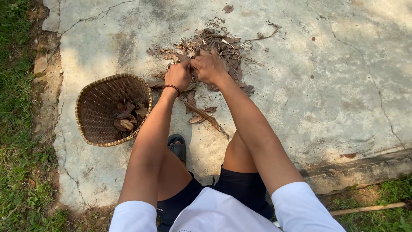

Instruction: Gathering and breaking down dry leaves into a woven basket.

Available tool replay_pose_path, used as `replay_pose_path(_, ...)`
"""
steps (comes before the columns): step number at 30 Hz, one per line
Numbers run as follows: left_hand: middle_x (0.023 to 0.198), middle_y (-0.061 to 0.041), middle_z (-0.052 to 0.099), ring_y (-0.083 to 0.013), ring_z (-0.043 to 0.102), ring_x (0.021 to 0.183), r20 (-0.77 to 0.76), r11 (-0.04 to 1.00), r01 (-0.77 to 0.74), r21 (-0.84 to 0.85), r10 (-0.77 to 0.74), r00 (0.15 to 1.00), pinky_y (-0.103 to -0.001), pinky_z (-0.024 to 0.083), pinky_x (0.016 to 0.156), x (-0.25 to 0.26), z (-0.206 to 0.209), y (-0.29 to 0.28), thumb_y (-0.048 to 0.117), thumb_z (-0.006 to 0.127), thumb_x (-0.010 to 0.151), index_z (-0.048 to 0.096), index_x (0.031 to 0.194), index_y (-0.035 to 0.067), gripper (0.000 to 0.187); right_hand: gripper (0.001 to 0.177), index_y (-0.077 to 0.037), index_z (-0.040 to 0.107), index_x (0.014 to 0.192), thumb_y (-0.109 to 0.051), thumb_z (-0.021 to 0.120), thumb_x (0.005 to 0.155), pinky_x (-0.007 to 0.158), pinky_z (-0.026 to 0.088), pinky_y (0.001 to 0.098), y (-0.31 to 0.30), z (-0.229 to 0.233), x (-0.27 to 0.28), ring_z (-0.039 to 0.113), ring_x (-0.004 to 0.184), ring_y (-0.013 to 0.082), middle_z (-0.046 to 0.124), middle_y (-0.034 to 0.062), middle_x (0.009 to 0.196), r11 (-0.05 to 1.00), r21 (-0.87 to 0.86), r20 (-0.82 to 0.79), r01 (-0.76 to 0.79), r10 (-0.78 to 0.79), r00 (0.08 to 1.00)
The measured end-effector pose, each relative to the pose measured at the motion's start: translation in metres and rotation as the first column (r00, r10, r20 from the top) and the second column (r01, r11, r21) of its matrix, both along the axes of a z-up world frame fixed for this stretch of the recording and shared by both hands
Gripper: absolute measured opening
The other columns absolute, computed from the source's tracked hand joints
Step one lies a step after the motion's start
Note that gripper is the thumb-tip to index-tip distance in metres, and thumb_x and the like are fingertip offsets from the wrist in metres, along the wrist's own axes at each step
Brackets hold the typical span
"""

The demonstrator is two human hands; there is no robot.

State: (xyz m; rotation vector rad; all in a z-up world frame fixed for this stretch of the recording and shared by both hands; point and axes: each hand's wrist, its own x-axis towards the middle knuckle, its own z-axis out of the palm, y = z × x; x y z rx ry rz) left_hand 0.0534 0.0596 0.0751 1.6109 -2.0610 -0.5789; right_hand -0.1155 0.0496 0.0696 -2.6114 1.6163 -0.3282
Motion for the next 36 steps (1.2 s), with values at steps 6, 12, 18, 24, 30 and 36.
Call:
replay_pose_path(6,0.085,-0.018,0.073,-0.0383,0.070,0.080,-0.108,0.993,-0.047,0.110,0.059,0.992,-0.051,0.053,0.072,-0.001,-0.011,-0.009,0.022,0.054,0.102,0.075,0.098,0.009,0.025,0.010,-0.019,0.065,0.078,-0.013,0.064,0.086,0.081,0.036,0.0404,-0.007,-0.014,-0.002,0.054,0.083,0.0181,0.058,-0.0038,0.068,0.989,-0.145,0.069,-0.027,0.038,0.997)
replay_pose_path(12,0.076,-0.007,0.074,-0.0187,0.068,0.067,-0.309,0.990,0.040,0.136,0.004,0.951,-0.037,0.052,0.065,0.011,-0.031,-0.023,0.018,0.057,0.104,0.075,0.095,0.005,0.025,0.006,-0.021,0.073,0.088,-0.021,0.067,0.089,0.081,0.037,0.0396,-0.018,-0.028,0.006,0.055,0.080,0.0175,0.066,-0.0053,0.067,0.989,-0.148,0.102,0.013,0.002,0.995)
replay_pose_path(18,0.075,-0.002,0.070,-0.0084,0.058,0.058,-0.560,0.931,0.118,0.344,0.103,0.822,-0.026,0.046,0.052,0.017,-0.037,-0.032,0.018,0.051,0.110,0.070,0.098,0.003,0.027,0.015,-0.025,0.064,0.084,-0.011,0.059,0.084,0.078,0.040,0.0359,-0.034,-0.049,0.017,0.055,0.079,0.0135,0.056,-0.0105,0.063,0.985,-0.162,0.057,0.060,-0.051,0.997)
replay_pose_path(24,0.080,-0.004,0.067,-0.0099,0.058,0.064,-0.760,0.871,0.288,0.398,0.138,0.635,-0.024,0.050,0.059,0.032,-0.065,-0.052,0.020,0.049,0.114,0.064,0.098,0.003,0.028,0.021,-0.021,0.058,0.071,-0.038,0.068,0.079,0.070,0.040,0.0398,-0.021,-0.023,0.028,0.057,0.071,0.0153,0.047,-0.0081,0.054,0.972,-0.204,0.271,0.116,-0.058,0.961)
replay_pose_path(30,0.079,-0.002,0.064,-0.0097,0.057,0.064,-0.806,0.882,0.274,0.383,0.174,0.565,-0.025,0.046,0.058,0.026,-0.061,-0.053,0.021,0.050,0.114,0.065,0.100,0.004,0.027,0.025,-0.022,0.062,0.070,-0.032,0.056,0.091,0.070,0.043,0.0427,-0.025,-0.027,0.035,0.066,0.074,0.0167,0.060,-0.0055,0.060,0.946,-0.212,0.399,0.246,-0.146,0.905)
replay_pose_path(36,0.087,0.000,0.065,-0.0073,0.056,0.073,-0.868,0.915,0.240,0.326,0.189,0.459,-0.024,0.049,0.065,0.029,-0.101,-0.075,0.018,0.053,0.116,0.067,0.102,0.002,0.025,0.026,-0.021,0.067,0.073,-0.034,0.056,0.092,0.065,0.043,0.0424,-0.018,-0.016,0.045,0.067,0.071,0.0177,0.066,-0.0036,0.060,0.915,-0.208,0.417,0.345,-0.236,0.878)
